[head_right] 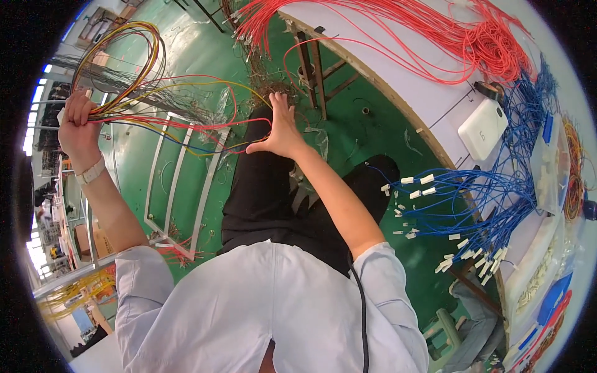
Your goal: The recorder is assembling wire harnesses by connecting plastic terminals and wrapping bundles of wires with insulating tape.
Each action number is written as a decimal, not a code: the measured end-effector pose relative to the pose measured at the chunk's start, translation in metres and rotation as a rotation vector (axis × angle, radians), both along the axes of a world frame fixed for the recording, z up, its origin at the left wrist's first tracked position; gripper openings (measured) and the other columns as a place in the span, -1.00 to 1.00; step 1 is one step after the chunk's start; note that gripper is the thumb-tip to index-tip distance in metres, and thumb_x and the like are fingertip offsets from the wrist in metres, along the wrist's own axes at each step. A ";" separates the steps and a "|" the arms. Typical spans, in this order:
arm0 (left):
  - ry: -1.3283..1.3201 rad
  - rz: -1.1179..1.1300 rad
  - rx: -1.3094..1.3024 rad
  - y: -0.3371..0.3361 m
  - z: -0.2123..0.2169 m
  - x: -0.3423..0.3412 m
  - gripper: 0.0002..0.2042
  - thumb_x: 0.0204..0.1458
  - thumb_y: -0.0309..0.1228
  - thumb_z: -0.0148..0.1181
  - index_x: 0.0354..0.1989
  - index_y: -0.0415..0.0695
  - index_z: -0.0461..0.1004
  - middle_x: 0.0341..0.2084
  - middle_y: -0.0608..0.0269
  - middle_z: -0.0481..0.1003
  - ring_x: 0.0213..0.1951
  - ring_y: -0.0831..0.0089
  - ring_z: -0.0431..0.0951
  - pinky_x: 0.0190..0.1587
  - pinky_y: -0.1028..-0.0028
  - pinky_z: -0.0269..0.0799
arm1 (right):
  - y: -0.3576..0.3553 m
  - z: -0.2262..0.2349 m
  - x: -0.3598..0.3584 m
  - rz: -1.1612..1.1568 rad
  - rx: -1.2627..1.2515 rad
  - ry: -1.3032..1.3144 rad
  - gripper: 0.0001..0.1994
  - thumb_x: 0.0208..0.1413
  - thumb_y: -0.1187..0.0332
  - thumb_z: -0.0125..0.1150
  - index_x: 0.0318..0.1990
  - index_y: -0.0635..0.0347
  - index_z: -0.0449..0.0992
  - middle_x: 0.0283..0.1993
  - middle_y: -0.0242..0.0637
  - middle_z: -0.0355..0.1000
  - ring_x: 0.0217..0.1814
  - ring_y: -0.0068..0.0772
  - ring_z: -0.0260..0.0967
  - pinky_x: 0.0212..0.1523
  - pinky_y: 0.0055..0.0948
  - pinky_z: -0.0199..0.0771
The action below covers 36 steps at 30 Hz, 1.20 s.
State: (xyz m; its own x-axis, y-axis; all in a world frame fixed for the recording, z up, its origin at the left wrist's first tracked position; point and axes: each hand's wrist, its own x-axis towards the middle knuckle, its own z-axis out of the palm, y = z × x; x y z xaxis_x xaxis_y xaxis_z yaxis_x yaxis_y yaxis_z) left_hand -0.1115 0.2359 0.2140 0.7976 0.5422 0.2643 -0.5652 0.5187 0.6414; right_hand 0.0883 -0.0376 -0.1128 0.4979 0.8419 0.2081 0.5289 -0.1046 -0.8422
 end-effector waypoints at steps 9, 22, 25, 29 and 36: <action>-0.009 0.026 0.035 0.004 0.004 -0.010 -0.81 0.19 -0.54 -0.23 -0.51 -0.17 0.16 -0.74 0.46 0.02 -0.71 0.65 -0.03 -0.62 0.60 -0.05 | 0.033 0.010 0.027 0.534 -0.165 0.745 0.01 -0.20 0.26 0.50 0.35 0.34 -0.08 0.07 -0.13 0.42 0.17 -0.33 0.32 0.27 -0.36 0.17; -0.003 0.109 0.001 0.044 0.017 -0.049 -0.78 0.10 -0.55 -0.23 -0.60 -0.09 0.09 -0.77 0.47 -0.04 -0.74 0.64 -0.05 -0.63 0.60 -0.05 | 0.031 -0.008 0.006 0.654 -0.037 1.132 -0.56 -0.04 0.47 0.31 0.05 0.28 0.39 -0.18 -0.35 0.40 -0.21 -0.57 0.41 -0.11 -0.58 0.43; 0.009 0.136 -0.021 0.045 0.017 -0.050 -0.75 0.15 -0.54 -0.24 -0.61 -0.07 0.07 -0.78 0.48 -0.06 -0.75 0.64 -0.07 -0.63 0.60 -0.05 | 0.034 -0.011 0.000 0.585 0.013 0.960 -0.56 -0.07 0.48 0.34 0.03 0.27 0.41 -0.12 -0.33 0.37 -0.20 -0.56 0.40 -0.09 -0.54 0.43; 0.020 0.070 -0.017 0.049 0.017 -0.050 -0.75 0.04 -0.58 -0.22 -0.67 -0.07 0.07 -0.77 0.47 -0.03 -0.73 0.64 -0.05 -0.64 0.59 -0.04 | 0.032 -0.016 0.005 0.611 -0.053 0.824 -0.59 -0.09 0.45 0.37 -0.03 0.28 0.45 -0.11 -0.31 0.41 -0.19 -0.54 0.40 -0.07 -0.51 0.43; 0.016 0.122 0.016 0.075 0.016 -0.076 -0.73 0.06 -0.58 -0.20 -0.68 -0.06 0.06 -0.78 0.46 -0.03 -0.72 0.63 -0.04 -0.62 0.60 -0.05 | -0.003 -0.028 0.033 0.309 0.069 1.074 -0.78 -0.01 0.42 0.30 -0.57 0.07 0.35 -0.39 -0.30 0.54 -0.46 -0.61 0.43 -0.38 -0.62 0.42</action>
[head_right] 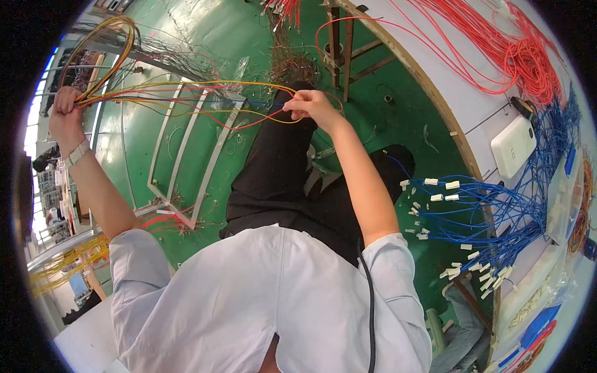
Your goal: The recorder is assembling wire harnesses by connecting plastic terminals and wrapping bundles of wires with insulating tape.
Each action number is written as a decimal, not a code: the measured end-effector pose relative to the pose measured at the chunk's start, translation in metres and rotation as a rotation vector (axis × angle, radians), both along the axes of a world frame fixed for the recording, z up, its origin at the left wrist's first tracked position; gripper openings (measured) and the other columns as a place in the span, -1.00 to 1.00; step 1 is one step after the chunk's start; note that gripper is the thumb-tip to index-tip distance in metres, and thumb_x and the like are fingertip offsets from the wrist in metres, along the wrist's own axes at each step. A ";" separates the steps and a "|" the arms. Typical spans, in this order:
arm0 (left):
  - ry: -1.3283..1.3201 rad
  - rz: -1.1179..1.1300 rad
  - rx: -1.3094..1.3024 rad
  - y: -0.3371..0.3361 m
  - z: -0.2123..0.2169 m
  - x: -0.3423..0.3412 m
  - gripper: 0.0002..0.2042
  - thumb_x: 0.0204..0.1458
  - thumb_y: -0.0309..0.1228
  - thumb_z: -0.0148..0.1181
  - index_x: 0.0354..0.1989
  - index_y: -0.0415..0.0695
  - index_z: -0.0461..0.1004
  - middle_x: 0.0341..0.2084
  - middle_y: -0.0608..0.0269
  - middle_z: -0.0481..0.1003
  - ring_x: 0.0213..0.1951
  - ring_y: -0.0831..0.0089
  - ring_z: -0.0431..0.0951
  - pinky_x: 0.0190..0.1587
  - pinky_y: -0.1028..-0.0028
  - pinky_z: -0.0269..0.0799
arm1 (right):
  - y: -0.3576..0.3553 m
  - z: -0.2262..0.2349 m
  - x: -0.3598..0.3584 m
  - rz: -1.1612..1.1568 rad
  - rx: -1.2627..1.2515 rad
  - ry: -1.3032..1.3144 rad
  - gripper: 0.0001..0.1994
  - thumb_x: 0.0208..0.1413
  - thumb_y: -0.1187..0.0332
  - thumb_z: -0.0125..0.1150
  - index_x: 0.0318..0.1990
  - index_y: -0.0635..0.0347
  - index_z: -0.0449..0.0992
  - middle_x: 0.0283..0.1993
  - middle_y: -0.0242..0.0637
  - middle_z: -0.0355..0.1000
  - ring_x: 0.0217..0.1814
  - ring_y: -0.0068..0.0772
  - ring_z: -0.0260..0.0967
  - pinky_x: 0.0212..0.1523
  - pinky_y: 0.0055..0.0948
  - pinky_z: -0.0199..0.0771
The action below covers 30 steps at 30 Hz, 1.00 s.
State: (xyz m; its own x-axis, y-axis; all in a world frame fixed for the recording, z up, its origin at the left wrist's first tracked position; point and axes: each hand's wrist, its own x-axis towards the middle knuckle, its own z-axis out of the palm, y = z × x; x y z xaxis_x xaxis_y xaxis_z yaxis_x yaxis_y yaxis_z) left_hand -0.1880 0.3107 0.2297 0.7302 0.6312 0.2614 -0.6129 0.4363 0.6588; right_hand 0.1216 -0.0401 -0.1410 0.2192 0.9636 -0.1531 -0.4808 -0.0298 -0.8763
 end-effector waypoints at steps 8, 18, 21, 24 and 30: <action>-0.013 -0.003 -0.055 0.003 -0.020 0.000 -0.76 0.09 -0.58 -0.22 -0.62 -0.08 0.08 -0.76 0.46 -0.03 -0.71 0.61 -0.05 -0.60 0.57 -0.05 | -0.003 0.000 0.003 0.033 -0.066 -0.071 -0.82 -0.04 0.46 0.34 -0.33 0.14 0.41 -0.33 -0.35 0.50 -0.39 -0.62 0.44 -0.32 -0.62 0.45; -0.001 -0.037 -0.045 -0.010 -0.017 0.005 -0.76 0.09 -0.59 -0.20 -0.62 -0.09 0.07 -0.76 0.46 -0.05 -0.70 0.62 -0.04 -0.59 0.57 -0.05 | 0.008 0.002 -0.025 -0.033 -0.116 -0.669 -0.10 -0.25 0.41 0.44 0.31 0.15 0.05 0.18 -0.07 0.24 0.25 -0.17 0.22 0.26 -0.26 0.24; -0.016 -0.022 -0.047 -0.012 -0.017 -0.003 -0.77 0.08 -0.59 -0.20 -0.62 -0.09 0.07 -0.76 0.46 -0.05 -0.70 0.62 -0.04 -0.58 0.57 -0.04 | -0.002 0.031 -0.040 -0.295 0.022 -0.956 -0.20 -0.25 0.55 0.19 0.29 0.20 0.07 0.28 -0.03 0.09 0.37 -0.05 0.02 0.36 -0.24 0.04; -0.036 -0.019 -0.044 -0.007 -0.019 0.000 -0.78 0.06 -0.60 -0.20 -0.61 -0.10 0.08 -0.76 0.47 -0.04 -0.70 0.62 -0.03 -0.58 0.57 -0.04 | -0.017 0.031 -0.047 -0.484 0.104 -1.012 -0.26 -0.25 0.54 0.14 0.24 0.26 0.10 0.23 0.05 0.13 0.34 0.06 0.03 0.35 -0.19 0.01; -0.014 0.027 -0.011 -0.003 -0.014 -0.001 -0.79 0.04 -0.61 -0.22 -0.62 -0.10 0.11 -0.77 0.47 -0.03 -0.71 0.62 -0.02 -0.58 0.56 -0.02 | -0.043 0.017 -0.067 -0.847 0.251 -0.984 -0.49 -0.22 0.55 0.11 0.02 0.32 0.23 0.12 0.02 0.20 0.17 0.03 0.18 0.22 -0.17 0.17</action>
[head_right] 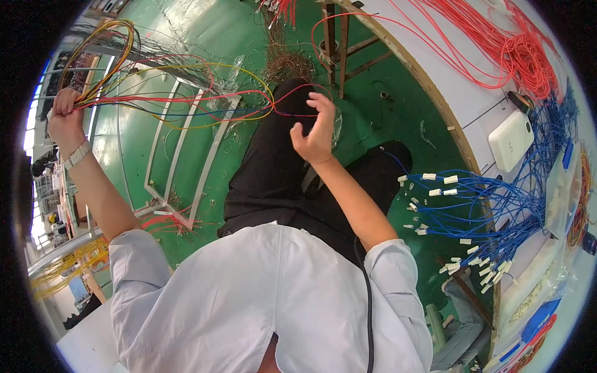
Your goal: The recorder is assembling wire harnesses by connecting plastic terminals and wrapping bundles of wires with insulating tape.
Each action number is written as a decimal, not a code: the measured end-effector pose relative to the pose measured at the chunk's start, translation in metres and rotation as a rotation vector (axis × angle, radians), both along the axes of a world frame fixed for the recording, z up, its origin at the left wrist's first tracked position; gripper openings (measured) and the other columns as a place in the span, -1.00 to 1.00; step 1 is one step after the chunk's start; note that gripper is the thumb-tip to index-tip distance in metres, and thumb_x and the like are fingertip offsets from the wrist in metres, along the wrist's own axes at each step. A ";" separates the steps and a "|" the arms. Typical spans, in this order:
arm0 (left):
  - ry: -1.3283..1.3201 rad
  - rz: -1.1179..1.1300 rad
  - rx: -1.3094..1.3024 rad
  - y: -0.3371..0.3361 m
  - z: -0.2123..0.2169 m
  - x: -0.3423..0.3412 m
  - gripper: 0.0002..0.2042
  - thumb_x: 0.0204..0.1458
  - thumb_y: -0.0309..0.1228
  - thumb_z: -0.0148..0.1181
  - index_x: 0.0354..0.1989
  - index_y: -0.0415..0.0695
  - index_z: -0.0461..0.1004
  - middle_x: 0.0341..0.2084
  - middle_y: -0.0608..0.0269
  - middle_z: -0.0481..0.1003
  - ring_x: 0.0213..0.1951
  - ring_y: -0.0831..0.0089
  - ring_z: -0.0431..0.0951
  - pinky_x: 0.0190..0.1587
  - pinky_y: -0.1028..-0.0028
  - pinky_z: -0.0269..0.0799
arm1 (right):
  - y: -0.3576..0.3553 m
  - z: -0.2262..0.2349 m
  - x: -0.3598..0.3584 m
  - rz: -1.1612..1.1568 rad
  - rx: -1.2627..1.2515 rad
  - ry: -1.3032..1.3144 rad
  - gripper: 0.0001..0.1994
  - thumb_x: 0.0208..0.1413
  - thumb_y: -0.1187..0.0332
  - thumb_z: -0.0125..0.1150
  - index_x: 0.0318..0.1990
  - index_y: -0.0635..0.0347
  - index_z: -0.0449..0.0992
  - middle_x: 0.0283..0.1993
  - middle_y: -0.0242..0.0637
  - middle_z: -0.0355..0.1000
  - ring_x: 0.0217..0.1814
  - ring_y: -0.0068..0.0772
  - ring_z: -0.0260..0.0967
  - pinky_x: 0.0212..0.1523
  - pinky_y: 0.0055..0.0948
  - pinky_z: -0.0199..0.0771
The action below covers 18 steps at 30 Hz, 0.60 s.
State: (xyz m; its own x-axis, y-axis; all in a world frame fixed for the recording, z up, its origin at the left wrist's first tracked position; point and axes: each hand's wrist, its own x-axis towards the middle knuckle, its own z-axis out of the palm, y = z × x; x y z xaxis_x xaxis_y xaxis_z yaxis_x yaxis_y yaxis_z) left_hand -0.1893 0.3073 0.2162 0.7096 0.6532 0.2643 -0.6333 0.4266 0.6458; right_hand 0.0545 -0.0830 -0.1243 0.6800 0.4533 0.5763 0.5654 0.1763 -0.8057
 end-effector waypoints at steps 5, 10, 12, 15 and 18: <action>0.019 0.039 0.021 -0.002 0.006 0.004 -0.77 0.04 -0.60 -0.23 -0.65 -0.09 0.10 -0.77 0.46 -0.03 -0.71 0.62 -0.02 -0.57 0.56 -0.03 | 0.028 0.012 -0.014 0.215 -0.123 -0.019 0.09 -0.29 0.16 0.53 0.34 0.37 -0.10 0.37 0.07 -0.04 0.42 0.04 -0.06 0.38 -0.22 -0.02; 0.015 0.001 0.033 -0.018 0.008 0.019 -0.76 0.04 -0.59 -0.24 -0.65 -0.08 0.07 -0.76 0.46 -0.04 -0.70 0.62 -0.03 -0.58 0.56 -0.04 | 0.067 0.013 -0.018 0.308 -0.241 -0.008 0.20 -0.32 0.09 0.55 0.37 0.35 -0.22 0.43 0.14 -0.21 0.48 0.09 -0.23 0.40 -0.14 -0.09; 0.012 -0.033 0.033 -0.025 0.011 0.027 -0.77 0.04 -0.59 -0.24 -0.65 -0.08 0.08 -0.76 0.46 -0.04 -0.70 0.62 -0.04 -0.58 0.57 -0.04 | 0.072 0.013 -0.017 0.154 -0.204 -0.073 0.19 -0.33 0.09 0.55 0.37 0.34 -0.19 0.42 0.19 -0.22 0.45 0.17 -0.21 0.38 -0.05 -0.08; 0.016 -0.028 0.047 -0.026 0.019 0.018 -0.78 0.04 -0.59 -0.24 -0.63 -0.09 0.08 -0.75 0.46 -0.03 -0.70 0.62 -0.04 -0.59 0.58 -0.04 | 0.064 0.027 -0.027 -0.030 0.049 -0.264 -0.11 -0.27 0.16 0.52 0.21 0.32 0.13 0.36 0.18 -0.09 0.33 0.19 0.00 0.26 0.02 0.08; 0.042 0.004 0.021 -0.028 0.025 0.019 -0.77 0.03 -0.59 -0.23 -0.65 -0.07 0.08 -0.76 0.46 -0.03 -0.71 0.62 -0.03 -0.59 0.58 -0.04 | 0.033 0.045 -0.048 0.234 0.000 -0.373 -0.49 -0.23 0.34 0.40 -0.05 0.27 0.38 0.05 0.01 0.29 0.16 0.10 0.23 0.10 -0.09 0.32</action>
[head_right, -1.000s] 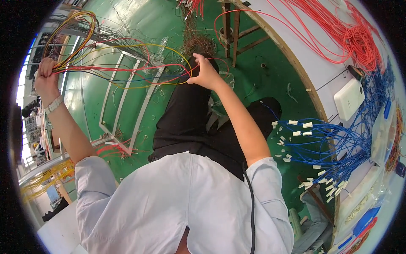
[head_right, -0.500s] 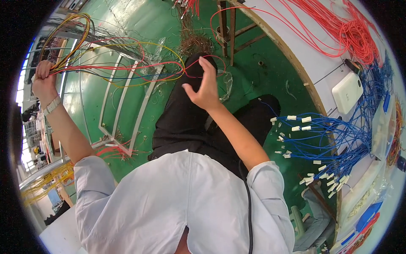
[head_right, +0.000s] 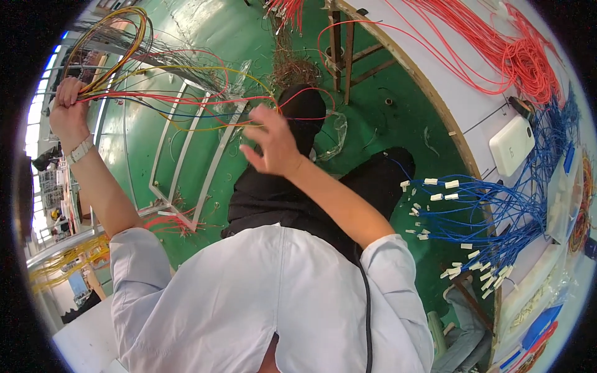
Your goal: The recorder is assembling wire harnesses by connecting plastic terminals and wrapping bundles of wires with insulating tape.
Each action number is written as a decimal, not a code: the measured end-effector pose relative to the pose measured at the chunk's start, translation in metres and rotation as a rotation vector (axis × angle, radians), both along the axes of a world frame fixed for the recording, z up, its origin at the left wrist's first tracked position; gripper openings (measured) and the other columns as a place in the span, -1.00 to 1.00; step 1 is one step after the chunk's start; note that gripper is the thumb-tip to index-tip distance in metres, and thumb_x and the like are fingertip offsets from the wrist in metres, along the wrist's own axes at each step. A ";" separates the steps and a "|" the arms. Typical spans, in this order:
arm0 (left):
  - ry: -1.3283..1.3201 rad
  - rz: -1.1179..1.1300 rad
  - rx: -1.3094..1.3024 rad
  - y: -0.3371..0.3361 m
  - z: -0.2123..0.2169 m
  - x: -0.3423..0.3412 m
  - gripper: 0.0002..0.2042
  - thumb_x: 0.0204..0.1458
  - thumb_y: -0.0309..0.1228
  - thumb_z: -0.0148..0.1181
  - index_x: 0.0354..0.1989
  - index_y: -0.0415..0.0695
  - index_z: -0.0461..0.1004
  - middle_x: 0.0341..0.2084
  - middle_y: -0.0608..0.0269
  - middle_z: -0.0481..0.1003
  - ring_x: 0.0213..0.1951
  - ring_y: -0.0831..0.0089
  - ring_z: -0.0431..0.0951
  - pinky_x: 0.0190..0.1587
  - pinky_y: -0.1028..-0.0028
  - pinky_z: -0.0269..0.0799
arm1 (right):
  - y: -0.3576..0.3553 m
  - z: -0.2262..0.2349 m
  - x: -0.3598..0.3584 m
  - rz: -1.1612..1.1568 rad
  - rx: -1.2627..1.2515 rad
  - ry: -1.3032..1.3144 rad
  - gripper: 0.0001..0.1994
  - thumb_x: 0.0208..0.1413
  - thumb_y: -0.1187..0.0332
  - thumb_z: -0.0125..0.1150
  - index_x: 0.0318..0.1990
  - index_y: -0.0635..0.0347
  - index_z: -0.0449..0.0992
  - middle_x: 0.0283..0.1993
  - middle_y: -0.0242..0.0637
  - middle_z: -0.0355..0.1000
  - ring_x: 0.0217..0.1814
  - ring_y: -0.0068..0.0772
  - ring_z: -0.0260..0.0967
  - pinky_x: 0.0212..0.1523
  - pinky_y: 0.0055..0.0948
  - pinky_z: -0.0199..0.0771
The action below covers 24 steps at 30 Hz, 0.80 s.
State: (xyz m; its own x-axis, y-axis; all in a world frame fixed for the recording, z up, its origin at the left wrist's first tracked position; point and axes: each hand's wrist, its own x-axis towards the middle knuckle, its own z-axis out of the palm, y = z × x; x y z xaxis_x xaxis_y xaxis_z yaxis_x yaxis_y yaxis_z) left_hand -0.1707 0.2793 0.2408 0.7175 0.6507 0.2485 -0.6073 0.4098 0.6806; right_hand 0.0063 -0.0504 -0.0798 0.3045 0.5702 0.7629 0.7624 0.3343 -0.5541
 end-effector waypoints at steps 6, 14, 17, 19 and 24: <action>0.003 -0.049 -0.009 0.002 0.006 0.004 -0.75 0.00 -0.57 -0.23 -0.70 -0.02 0.06 -0.78 0.46 -0.04 -0.72 0.62 -0.03 -0.59 0.58 -0.03 | 0.019 -0.009 -0.018 -0.007 -0.123 0.054 -0.11 -0.18 0.29 0.39 0.30 0.40 0.02 0.36 0.18 -0.06 0.43 0.22 -0.12 0.38 -0.05 -0.05; -0.039 -0.069 0.000 -0.008 0.003 0.023 -0.77 0.01 -0.57 -0.26 -0.68 -0.05 0.05 -0.76 0.45 -0.03 -0.70 0.62 -0.03 -0.59 0.58 -0.04 | 0.078 -0.005 0.030 0.157 -0.648 0.242 0.41 -0.58 -0.28 0.50 0.31 0.54 -0.20 0.31 0.30 -0.05 0.42 0.17 -0.12 0.39 0.14 -0.22; -0.037 -0.035 0.019 -0.007 0.001 0.024 -0.77 0.01 -0.57 -0.26 -0.68 -0.05 0.05 -0.76 0.46 -0.03 -0.70 0.62 -0.02 -0.58 0.58 -0.03 | 0.056 -0.010 -0.005 -0.128 -0.401 -0.017 0.17 -0.41 -0.11 0.51 0.28 0.45 0.00 0.22 0.13 0.15 0.33 0.10 0.07 0.33 0.00 0.03; -0.038 -0.041 0.021 -0.006 0.000 0.024 -0.77 0.01 -0.57 -0.25 -0.68 -0.05 0.05 -0.76 0.46 -0.03 -0.70 0.62 -0.02 -0.58 0.58 -0.03 | 0.033 -0.008 -0.014 0.010 -0.106 -0.023 -0.06 -0.32 0.02 0.50 0.21 0.33 0.18 0.20 0.07 0.19 0.28 0.08 0.14 0.26 -0.04 0.19; -0.066 -0.066 0.003 -0.016 -0.001 0.021 -0.79 0.01 -0.57 -0.23 -0.65 -0.07 0.07 -0.76 0.46 -0.03 -0.70 0.61 -0.02 -0.58 0.58 -0.03 | 0.014 0.056 0.013 -0.354 0.174 0.030 -0.12 -0.33 0.04 0.54 0.13 0.27 0.21 0.07 -0.10 0.25 0.18 -0.10 0.24 0.01 -0.24 0.39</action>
